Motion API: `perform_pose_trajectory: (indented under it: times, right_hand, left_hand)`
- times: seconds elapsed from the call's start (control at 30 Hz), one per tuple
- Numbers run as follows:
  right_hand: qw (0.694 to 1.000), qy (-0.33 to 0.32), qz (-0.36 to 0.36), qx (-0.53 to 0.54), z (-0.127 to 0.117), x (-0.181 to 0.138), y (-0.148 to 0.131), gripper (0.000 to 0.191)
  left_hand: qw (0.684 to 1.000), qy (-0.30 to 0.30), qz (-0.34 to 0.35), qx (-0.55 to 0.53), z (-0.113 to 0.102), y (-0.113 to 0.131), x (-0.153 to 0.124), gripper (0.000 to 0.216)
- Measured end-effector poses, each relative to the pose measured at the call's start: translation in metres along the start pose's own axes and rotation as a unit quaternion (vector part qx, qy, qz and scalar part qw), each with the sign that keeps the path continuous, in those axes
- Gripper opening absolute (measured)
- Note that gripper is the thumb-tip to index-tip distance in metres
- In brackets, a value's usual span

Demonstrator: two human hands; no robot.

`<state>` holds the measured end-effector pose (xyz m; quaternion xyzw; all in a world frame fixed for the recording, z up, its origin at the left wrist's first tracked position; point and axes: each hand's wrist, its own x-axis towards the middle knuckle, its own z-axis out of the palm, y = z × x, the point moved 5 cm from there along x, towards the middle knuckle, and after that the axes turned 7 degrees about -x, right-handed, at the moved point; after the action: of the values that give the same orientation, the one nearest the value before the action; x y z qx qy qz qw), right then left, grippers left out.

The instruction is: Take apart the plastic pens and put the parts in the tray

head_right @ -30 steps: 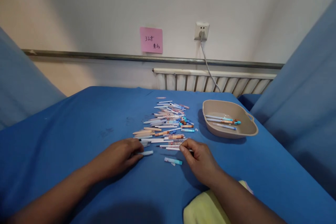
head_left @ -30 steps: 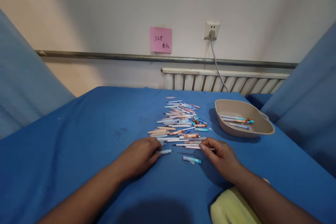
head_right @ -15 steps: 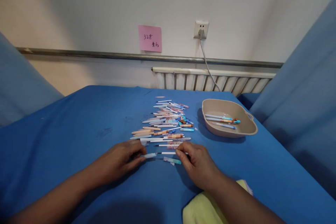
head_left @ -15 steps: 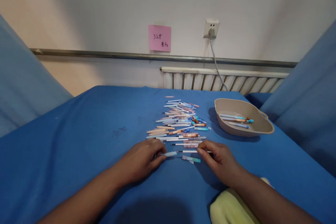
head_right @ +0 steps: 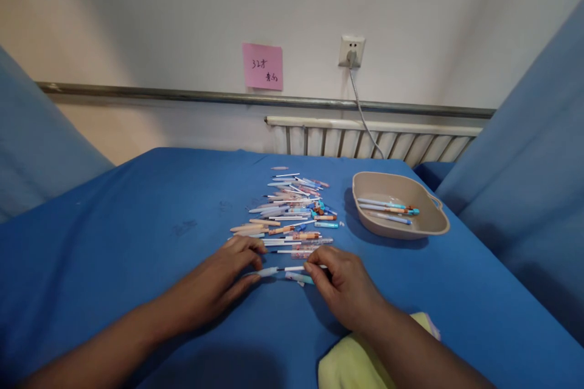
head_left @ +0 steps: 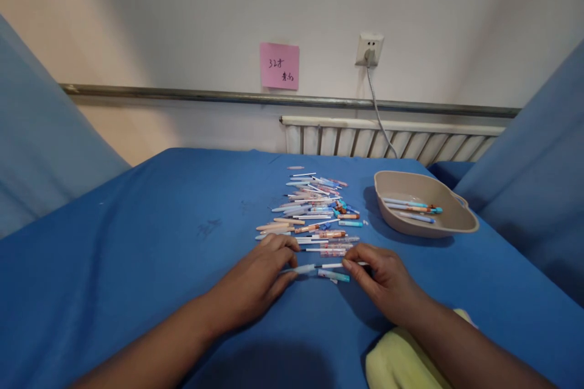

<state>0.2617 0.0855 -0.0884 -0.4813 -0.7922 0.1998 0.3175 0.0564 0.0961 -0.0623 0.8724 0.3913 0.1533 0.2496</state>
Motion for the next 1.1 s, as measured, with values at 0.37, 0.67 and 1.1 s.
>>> perform_pose_trajectory:
  times: [0.37,0.67,1.1]
  right_hand:
    - [1.0,0.004,-0.023,0.015,-0.002,0.001,-0.003,0.011]
    - [0.991,-0.071,-0.044,0.104,0.005,-0.008,-0.019,0.021]
    - [0.953,-0.169,-0.028,0.249,0.011,-0.017,-0.024,0.066]
  left_hand:
    - [0.99,-0.042,-0.053,-0.125,0.015,-0.004,0.004,0.017]
    - [0.895,-0.112,-0.138,-0.409,0.041,0.001,0.005,0.026]
    - [0.762,-0.164,-0.192,-0.596,0.072,-0.002,0.01,0.032]
